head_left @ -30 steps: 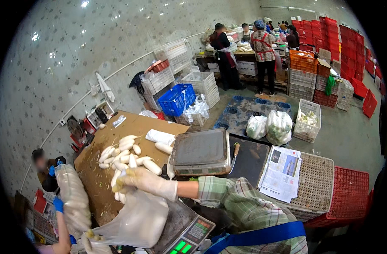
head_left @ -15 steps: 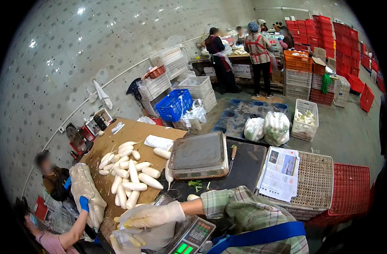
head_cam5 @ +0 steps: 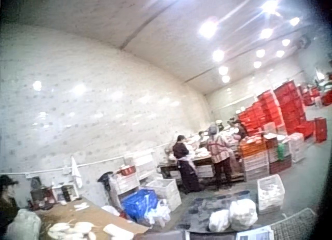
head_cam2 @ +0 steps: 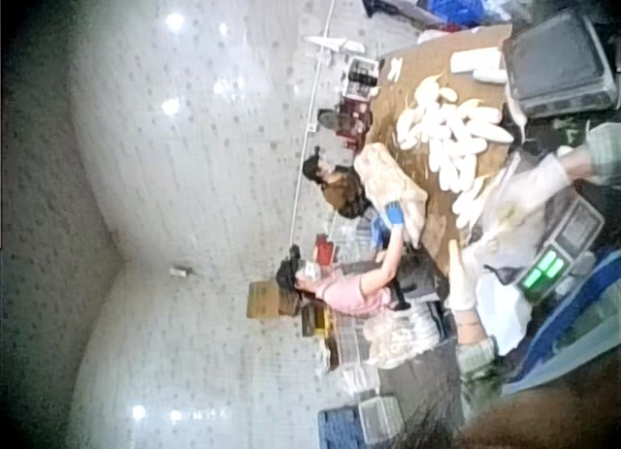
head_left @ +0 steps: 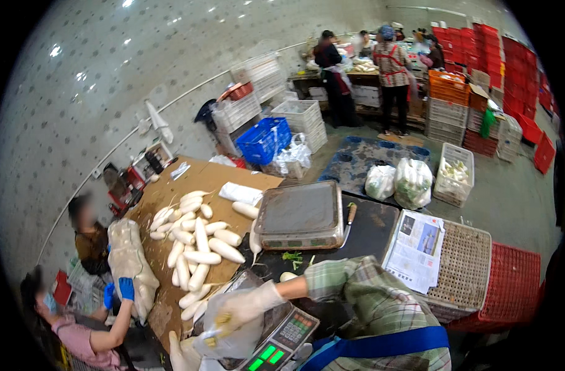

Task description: The person places white radishes into a plastic bag on a digital scale, adjusts the count to reach a target weight, and then removes the bag to place it into a red crate. The process repeats with new bags and radishes.

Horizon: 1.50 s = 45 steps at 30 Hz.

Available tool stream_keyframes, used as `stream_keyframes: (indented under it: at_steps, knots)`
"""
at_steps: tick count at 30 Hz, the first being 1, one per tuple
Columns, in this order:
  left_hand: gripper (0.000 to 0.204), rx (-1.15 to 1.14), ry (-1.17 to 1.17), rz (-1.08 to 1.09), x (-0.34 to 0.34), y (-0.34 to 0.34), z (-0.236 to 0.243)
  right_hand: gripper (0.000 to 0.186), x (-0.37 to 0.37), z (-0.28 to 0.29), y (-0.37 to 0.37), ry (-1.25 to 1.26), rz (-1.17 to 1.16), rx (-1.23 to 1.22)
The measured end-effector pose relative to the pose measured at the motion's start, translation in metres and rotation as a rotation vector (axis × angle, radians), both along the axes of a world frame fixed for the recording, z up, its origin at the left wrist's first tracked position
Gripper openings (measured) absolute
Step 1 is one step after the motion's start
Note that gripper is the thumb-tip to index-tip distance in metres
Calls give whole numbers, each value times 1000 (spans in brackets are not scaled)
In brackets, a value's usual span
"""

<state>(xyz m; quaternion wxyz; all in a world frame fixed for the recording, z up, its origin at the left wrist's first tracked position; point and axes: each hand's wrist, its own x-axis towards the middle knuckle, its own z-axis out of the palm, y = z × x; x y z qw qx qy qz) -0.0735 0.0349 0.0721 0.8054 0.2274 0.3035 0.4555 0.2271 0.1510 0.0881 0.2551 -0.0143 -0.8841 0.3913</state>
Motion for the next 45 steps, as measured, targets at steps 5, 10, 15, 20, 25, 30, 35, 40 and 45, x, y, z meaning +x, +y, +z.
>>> stream_keyframes:
  at_steps: [5,10,15,20,25,30,35,40,45]
  knots:
    - [49,50,224,417,4,-17,-36,20,35,-11,8,-3,-28,498]
    - [29,381,1206,150,63,-25,6,23,42,-5,35,-113,-188,696]
    - [25,280,1359,-194,85,-23,33,17,14,-14,36,-179,-357,873]
    - [31,791,1110,561,86,-23,25,10,8,-31,-8,94,-131,677]
    - [64,-82,-619,600,-9,-3,-82,11,26,-34,-41,-391,30,275]
    - [74,400,-50,512,78,-24,11,48,28,-27,0,-100,341,-1200]
    - [48,474,530,343,98,-44,12,69,1,9,-18,-113,60,-727]
    - [43,441,365,475,101,-49,4,66,-2,37,-19,-342,6,-420]
    - [39,450,342,512,113,-46,13,55,-7,40,-19,-376,-37,-474]
